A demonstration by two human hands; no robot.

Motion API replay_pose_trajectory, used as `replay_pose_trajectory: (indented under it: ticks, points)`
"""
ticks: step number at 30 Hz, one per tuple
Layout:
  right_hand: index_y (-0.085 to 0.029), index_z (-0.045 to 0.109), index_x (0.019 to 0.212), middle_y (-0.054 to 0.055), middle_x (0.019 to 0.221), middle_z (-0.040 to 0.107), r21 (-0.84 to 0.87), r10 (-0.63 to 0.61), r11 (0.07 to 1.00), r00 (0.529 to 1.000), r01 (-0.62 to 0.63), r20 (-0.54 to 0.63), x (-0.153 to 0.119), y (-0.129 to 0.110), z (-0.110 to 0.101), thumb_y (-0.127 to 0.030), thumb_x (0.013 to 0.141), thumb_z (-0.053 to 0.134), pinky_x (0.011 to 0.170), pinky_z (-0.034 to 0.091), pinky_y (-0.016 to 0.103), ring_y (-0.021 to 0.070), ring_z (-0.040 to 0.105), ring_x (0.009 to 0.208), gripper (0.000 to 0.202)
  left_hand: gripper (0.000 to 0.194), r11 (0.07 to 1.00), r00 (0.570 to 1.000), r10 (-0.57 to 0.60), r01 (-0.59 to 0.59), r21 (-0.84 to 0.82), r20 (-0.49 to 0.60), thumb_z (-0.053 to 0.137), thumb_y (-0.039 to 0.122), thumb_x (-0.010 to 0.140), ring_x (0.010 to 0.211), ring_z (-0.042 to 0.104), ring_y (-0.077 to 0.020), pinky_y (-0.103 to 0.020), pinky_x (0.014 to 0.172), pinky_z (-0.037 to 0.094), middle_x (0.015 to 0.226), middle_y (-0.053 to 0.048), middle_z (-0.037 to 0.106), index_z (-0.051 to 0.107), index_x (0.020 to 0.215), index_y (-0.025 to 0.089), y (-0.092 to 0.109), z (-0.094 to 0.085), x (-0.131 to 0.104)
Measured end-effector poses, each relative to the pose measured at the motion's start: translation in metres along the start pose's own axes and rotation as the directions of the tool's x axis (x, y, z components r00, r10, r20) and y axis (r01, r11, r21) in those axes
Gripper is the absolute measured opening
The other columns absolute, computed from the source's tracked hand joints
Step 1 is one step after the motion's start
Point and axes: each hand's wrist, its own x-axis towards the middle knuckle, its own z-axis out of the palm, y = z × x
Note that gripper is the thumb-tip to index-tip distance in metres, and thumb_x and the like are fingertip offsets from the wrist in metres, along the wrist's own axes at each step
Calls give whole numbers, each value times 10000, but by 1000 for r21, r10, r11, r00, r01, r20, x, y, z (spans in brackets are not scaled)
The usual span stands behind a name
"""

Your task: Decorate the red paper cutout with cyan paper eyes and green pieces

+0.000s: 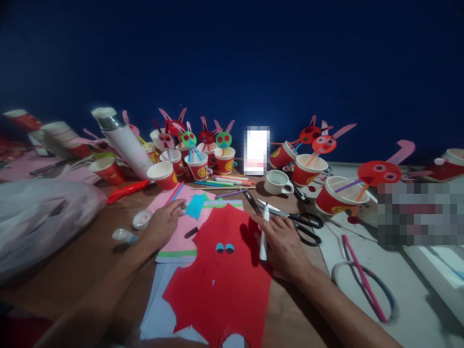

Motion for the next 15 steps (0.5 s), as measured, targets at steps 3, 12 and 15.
replay_pose_trajectory:
  ticks: [3,12,15]
  points:
    - [-143,518,1159,127,983,692,27,-3,1000,1000,3,7,1,-2,0,-173,828,477,792,409,401,279,596,954,335,358,1000,1000,-14,14,-17,9,391,171,861,973,637,-195,-310,874,481,1073,-77,675,579,1166,161,-1,1,1]
    - [-180,502,1171,121,1031,671,112,-26,994,996,16,87,-2,-2,3,-287,840,555,834,407,433,277,581,939,351,372,999,999,11,-10,-31,46,403,170,851,1088,565,-221,-354,947,430,1185,-94,604,564,1186,163,-2,8,9]
    - [-186,496,1171,121,1038,666,155,-53,987,992,35,112,-2,-4,2,-290,833,564,858,397,449,284,572,968,361,386,999,997,-20,23,-43,71,395,148,850,1057,584,-194,-300,894,463,1157,-91,619,550,1204,153,0,8,14]
